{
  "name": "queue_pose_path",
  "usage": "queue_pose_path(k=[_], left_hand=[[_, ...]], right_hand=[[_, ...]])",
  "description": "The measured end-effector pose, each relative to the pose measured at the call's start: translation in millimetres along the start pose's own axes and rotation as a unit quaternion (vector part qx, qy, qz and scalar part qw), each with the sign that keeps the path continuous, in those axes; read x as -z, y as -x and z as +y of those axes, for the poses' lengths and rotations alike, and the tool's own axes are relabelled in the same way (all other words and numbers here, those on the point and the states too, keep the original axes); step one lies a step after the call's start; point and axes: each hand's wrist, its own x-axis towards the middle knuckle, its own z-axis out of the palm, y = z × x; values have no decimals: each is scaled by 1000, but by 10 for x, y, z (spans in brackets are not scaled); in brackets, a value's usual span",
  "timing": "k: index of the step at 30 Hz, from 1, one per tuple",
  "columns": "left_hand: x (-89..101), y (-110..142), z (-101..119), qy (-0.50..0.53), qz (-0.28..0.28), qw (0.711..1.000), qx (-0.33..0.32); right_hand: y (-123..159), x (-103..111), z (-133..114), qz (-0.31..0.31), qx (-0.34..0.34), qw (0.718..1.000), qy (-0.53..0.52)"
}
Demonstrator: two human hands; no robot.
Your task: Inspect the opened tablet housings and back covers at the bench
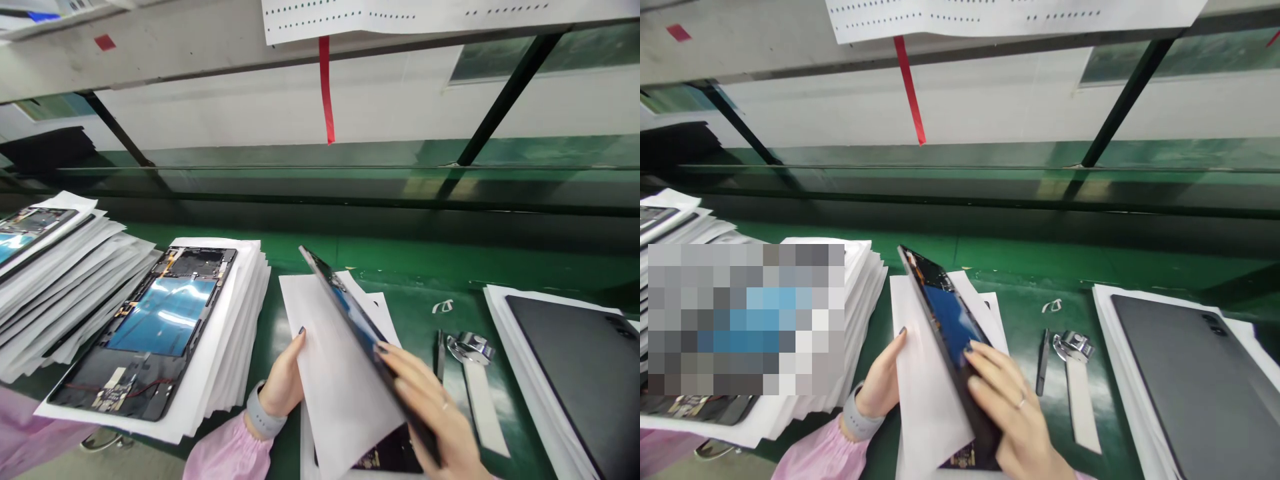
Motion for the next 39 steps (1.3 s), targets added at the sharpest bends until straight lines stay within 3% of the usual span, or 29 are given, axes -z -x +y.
queue_pose_path(k=[1, 3, 5, 8, 17, 29, 39], left_hand=[[1, 0, 10, 4, -7, 1000, 4], [-4, 3, 20, 11, -20, 1000, 13], [-13, 13, 18, 16, -29, 999, 20], [-25, 27, 2, 24, -28, 999, 25], [-19, 27, 12, 31, 4, 999, -13], [9, 21, 0, 36, 2, 999, 3], [27, 11, -8, 42, 3, 999, -9]], right_hand=[[-36, -5, -17, -55, 97, 991, 79], [-108, -63, -51, -122, 230, 937, 233], [-161, -151, -84, -169, 253, 903, 304], [-197, -244, -125, -192, 251, 889, 330], [-214, -263, -169, -66, 164, 951, 253], [-211, -267, -188, -88, 120, 976, 160], [-208, -272, -187, -108, 118, 976, 145]])
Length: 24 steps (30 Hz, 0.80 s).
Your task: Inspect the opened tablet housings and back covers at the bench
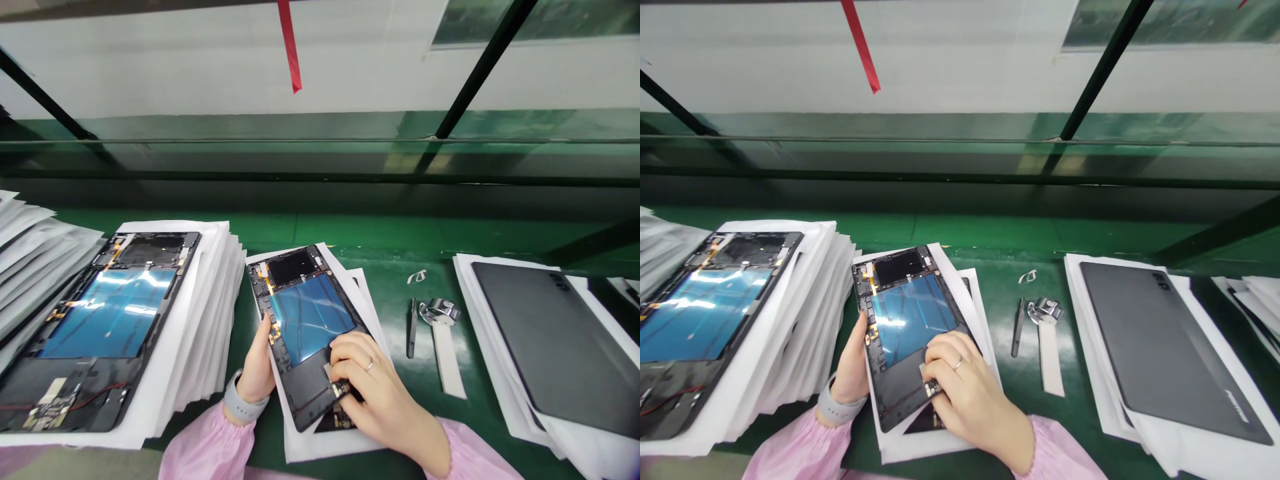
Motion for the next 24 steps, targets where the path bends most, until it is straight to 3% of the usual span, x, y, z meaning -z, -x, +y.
queue_pose_path(k=[8, 12, 14, 16, 19, 21, 24], left_hand=[[-8, -7, -30, 6, 3, 1000, -12], [9, 13, -17, 11, -1, 1000, -13], [23, 28, 7, 15, -8, 1000, -16], [32, 40, 38, 20, -17, 999, -20], [24, 52, 81, 25, -29, 999, -21], [8, 62, 99, 29, -52, 998, -17], [-17, 83, 116, 31, -112, 993, 7]], right_hand=[[7, -17, 19, 27, -14, 998, 57], [-21, 94, 49, 2, 64, 994, 88], [-16, 176, 77, 35, 88, 993, 72], [0, 254, 117, 117, 25, 992, 38], [8, 333, 189, 215, -164, 962, -43], [-16, 356, 225, 211, -266, 931, -136], [-75, 348, 236, 156, -323, 901, -245]])
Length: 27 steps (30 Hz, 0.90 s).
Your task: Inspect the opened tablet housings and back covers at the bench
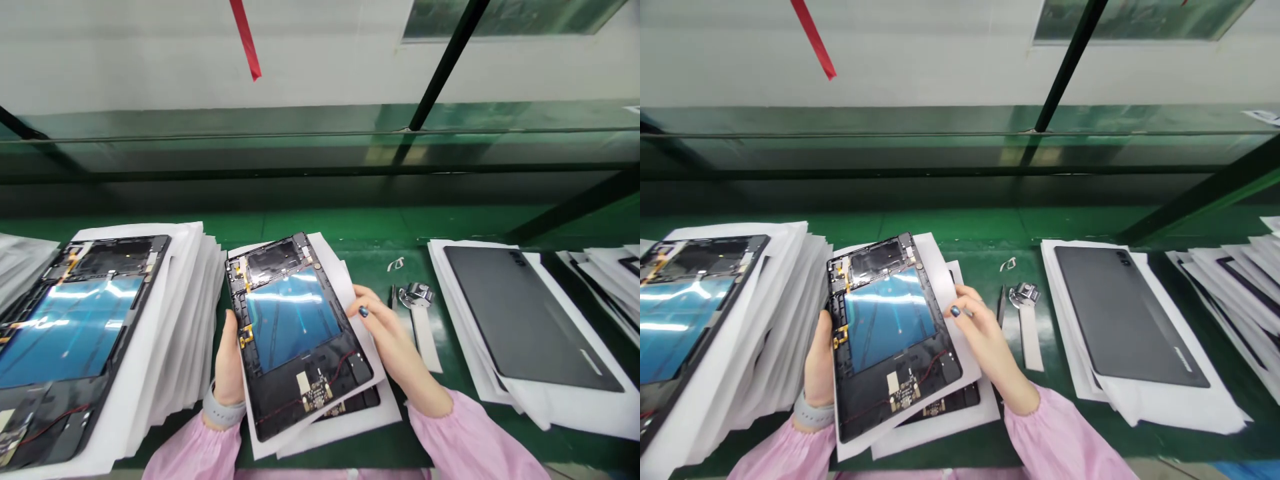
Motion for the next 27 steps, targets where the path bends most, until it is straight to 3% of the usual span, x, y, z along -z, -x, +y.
queue_pose_path(k=[5, 11, 21, 24, 27], left_hand=[[-4, 7, 13, 3, -27, 999, 29], [8, -11, 9, -10, 17, 999, 26], [-2, -10, 10, -8, 1, 999, 44], [2, -14, 3, -10, 6, 999, 48], [6, -21, -9, -17, 10, 998, 56]], right_hand=[[18, -68, 1, -46, -32, 998, -34], [39, -77, 57, 8, -11, 999, -48], [90, -106, 44, 52, 13, 998, -44], [69, -88, 13, 24, -63, 991, -119], [35, -47, -25, 13, -180, 962, -206]])
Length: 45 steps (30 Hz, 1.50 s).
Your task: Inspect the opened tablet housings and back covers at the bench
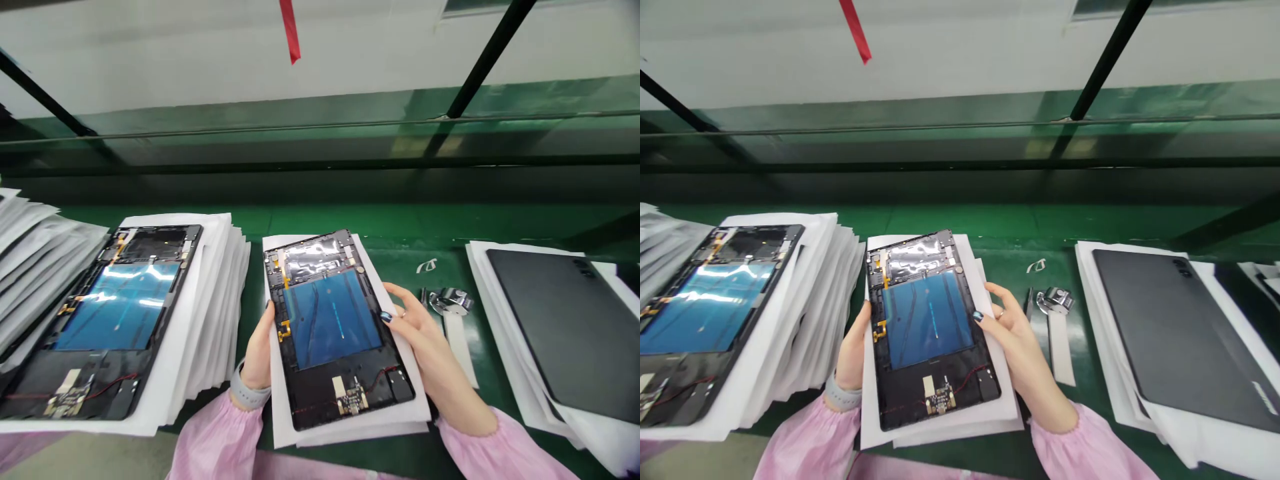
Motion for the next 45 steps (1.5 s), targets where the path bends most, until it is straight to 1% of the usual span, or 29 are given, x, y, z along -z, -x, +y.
queue_pose_path(k=[1, 3, 6, 10, 12, 15, 17, 19, 21, 24, 26, 31, 35, 40, 45], left_hand=[[2, -2, -4, -2, 0, 1000, 4], [9, -5, -11, -6, -2, 1000, 11], [21, -6, -16, -11, -7, 1000, 20], [21, -8, -18, -12, -5, 1000, 20], [13, -11, -23, -16, -2, 1000, 20], [-1, -11, -30, -35, 2, 999, 30], [-9, -9, -33, -53, 6, 998, 40], [-13, -5, -36, -76, 10, 996, 43], [-8, -2, -43, -104, 15, 994, 30], [21, 1, -59, -158, 28, 987, -18], [54, 1, -68, -200, 35, 978, -48], [125, -22, -84, -286, 46, 952, -100], [95, -48, -94, -342, 58, 928, -139], [19, -65, -107, -381, 72, 907, -167], [48, -68, -107, -410, 88, 888, -190]], right_hand=[[-3, 9, -14, 6, -23, 1000, -13], [-1, 25, -29, 1, -43, 999, -22], [10, 27, -33, -24, -42, 999, -20], [14, -11, -60, 4, -24, 999, -46], [14, -27, -73, 5, -33, 998, -56], [23, -29, -74, -5, -63, 997, -37], [35, -16, -71, 8, -61, 998, 1], [42, 1, -82, 29, -36, 998, 44], [40, 20, -107, 55, 1, 996, 74], [28, 44, -146, 92, 42, 991, 90], [24, 55, -156, 105, 59, 989, 91], [47, 82, -135, 111, 85, 986, 96], [61, 115, -115, 116, 114, 979, 125], [75, 129, -94, 106, 165, 965, 171], [103, 106, -94, 99, 199, 955, 196]])
